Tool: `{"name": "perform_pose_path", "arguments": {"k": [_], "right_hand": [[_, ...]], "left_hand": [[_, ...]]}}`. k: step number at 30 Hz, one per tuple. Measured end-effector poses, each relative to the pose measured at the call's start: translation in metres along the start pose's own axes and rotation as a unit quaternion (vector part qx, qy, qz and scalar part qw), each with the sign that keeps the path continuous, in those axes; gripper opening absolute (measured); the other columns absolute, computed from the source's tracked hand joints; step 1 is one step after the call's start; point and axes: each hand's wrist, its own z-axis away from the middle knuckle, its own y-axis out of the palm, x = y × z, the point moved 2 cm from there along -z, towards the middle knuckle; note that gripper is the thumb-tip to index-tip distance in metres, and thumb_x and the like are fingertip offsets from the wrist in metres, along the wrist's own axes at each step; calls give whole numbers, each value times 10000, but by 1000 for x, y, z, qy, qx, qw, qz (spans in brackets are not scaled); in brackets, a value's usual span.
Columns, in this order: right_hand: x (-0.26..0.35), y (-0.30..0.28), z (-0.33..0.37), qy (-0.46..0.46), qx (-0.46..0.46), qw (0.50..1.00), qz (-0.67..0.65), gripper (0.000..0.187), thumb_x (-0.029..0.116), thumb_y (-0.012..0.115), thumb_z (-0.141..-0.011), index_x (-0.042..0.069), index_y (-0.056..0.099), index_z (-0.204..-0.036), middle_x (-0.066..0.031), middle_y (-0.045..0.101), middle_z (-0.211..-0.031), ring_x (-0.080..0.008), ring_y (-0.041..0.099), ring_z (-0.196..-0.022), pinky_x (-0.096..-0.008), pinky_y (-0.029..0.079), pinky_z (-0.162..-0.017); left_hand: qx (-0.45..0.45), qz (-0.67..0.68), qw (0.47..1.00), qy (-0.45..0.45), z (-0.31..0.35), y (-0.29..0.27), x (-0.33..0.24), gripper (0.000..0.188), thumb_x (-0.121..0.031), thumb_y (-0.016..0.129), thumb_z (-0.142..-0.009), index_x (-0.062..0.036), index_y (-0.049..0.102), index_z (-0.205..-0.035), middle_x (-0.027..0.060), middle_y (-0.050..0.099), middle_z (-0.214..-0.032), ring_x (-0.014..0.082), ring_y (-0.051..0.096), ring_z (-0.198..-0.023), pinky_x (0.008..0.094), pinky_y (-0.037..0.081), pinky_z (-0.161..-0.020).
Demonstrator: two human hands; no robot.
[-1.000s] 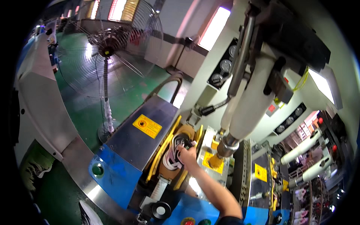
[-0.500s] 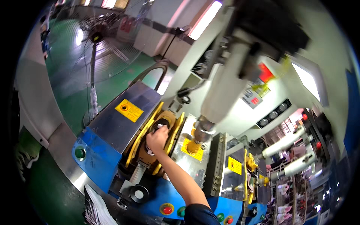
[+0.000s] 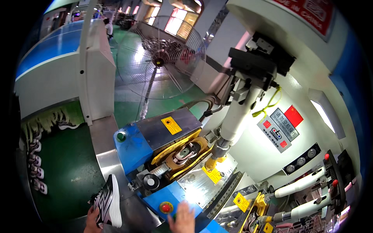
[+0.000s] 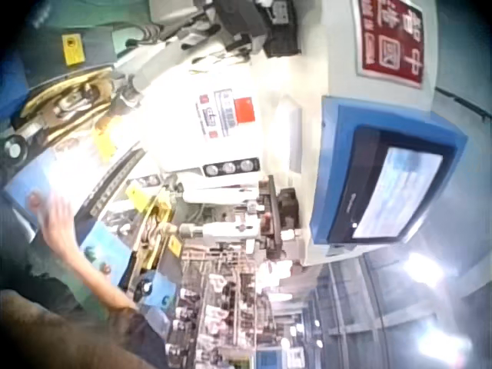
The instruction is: The person takes shoes from a conveyor, places each shoe onto a sole press machine mold, presses control buttons to operate the machine, and feeds the shoes into a conveyor tunnel.
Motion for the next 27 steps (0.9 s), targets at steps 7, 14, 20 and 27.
{"name": "perform_pose_path", "arguments": {"k": [7, 14, 20, 27], "right_hand": [[-7, -21, 82, 7, -42, 986, -162, 609, 229, 664, -745, -25, 426, -1244, -248, 393, -1318, -405, 398, -1202, -551, 301, -986], [40, 32, 257, 39, 156, 838, -522, 310, 136, 607, -826, 13, 573, -1109, -218, 596, -1062, -354, 562, -1025, -390, 444, -894], [74, 1, 252, -39, 172, 855, -488, 266, 181, 554, -864, 0, 597, -1055, -218, 605, -1031, -360, 572, -978, -392, 450, -853], [134, 60, 238, -23, 268, 852, -450, 297, 165, 566, -855, -17, 577, -1090, -203, 629, -1008, -260, 606, -975, -337, 463, -851]], "left_hand": [[63, -6, 997, -32, 120, 14, 44, 366, -182, 503, -913, 28, 481, -1212, 110, 550, -1167, 210, 541, -1070, 321, 451, -885], [-103, -15, 988, -111, 238, -95, 107, 363, -132, 532, -869, 0, 485, -1203, 93, 583, -1057, 212, 576, -907, 335, 483, -800], [-323, 57, 940, 94, 275, -198, 83, 308, -13, 515, -832, 3, 456, -1134, 131, 578, -1027, 270, 616, -886, 417, 514, -816], [-470, -225, 804, 284, 301, -361, 43, 546, -58, 667, -732, 20, 408, -1206, 115, 551, -1053, 215, 547, -962, 321, 447, -842]]}}
